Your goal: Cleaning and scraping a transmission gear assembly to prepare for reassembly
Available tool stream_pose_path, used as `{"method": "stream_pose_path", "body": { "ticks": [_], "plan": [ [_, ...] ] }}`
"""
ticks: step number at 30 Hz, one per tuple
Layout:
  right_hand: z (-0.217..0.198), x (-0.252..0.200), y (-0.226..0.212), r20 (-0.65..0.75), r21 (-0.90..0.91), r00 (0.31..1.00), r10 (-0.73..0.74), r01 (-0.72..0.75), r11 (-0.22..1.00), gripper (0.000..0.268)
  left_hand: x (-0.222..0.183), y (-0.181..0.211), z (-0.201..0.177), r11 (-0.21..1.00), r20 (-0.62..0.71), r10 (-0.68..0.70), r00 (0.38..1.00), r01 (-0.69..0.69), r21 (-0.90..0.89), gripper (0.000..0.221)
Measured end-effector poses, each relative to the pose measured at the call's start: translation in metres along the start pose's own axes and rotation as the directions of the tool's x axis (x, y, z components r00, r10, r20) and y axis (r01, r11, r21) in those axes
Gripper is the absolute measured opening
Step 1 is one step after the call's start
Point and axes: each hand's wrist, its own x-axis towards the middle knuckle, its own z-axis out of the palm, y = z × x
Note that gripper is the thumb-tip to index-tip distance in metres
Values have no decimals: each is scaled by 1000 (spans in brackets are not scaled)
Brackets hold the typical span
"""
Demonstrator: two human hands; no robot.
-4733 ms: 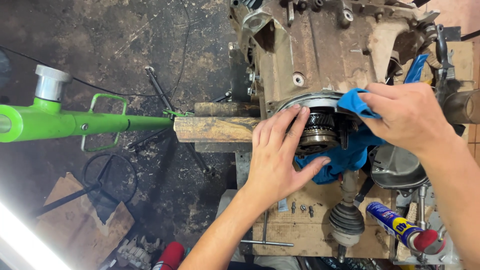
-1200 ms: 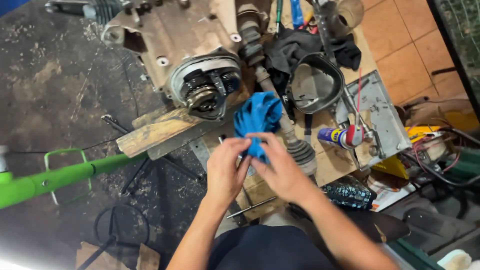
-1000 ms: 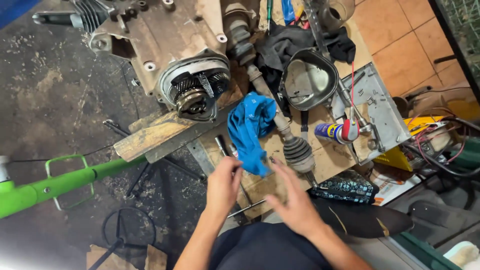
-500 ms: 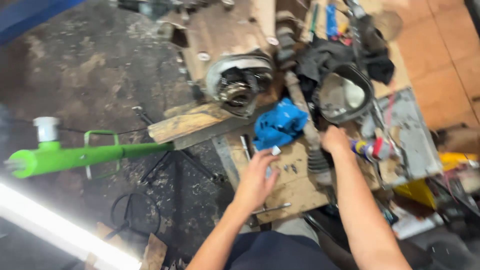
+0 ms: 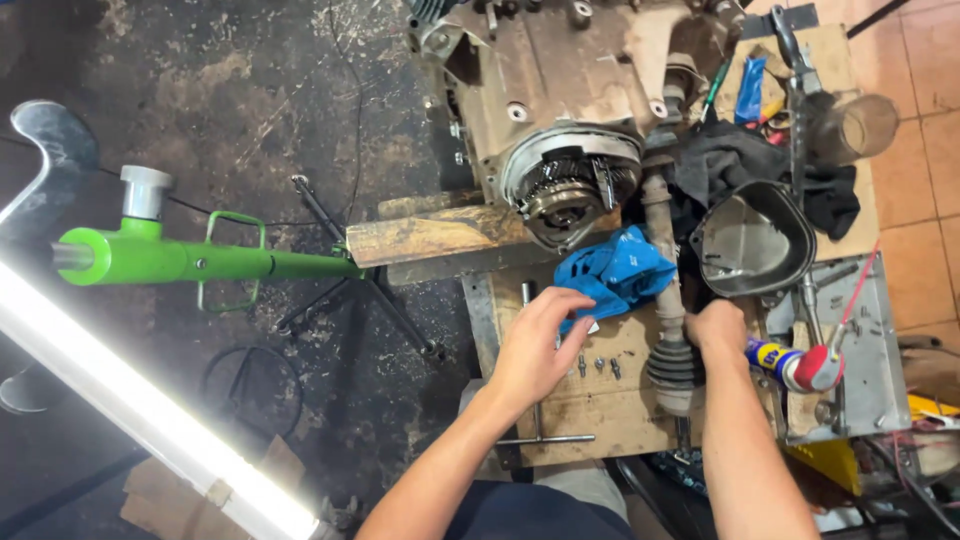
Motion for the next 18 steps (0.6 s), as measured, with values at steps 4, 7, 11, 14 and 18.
{"method": "stream_pose_path", "body": {
  "ticks": [4,7,11,14,18],
  "plan": [
    [9,7,19,-10,37,999,-33,33,999,58,25,11,-21,990,-233,113,966,-129,-56,20],
    [25,30,53,-114,36,983,-141,146,989,57,55,23,-46,976,-355,188,916,-216,-41,19],
    [-51,-82,7,-93,52,975,-202,208,977,51,84,37,-74,979,-377,203,904,-194,60,20],
    [-99,-150,-25,-166,140,956,-241,265,954,45,100,40,-85,983,-352,175,920,-142,118,24],
    [-136,-170,-46,-517,467,751,-411,650,600,14,118,27,-86,984,-326,129,937,-80,160,32]
  ]
}}
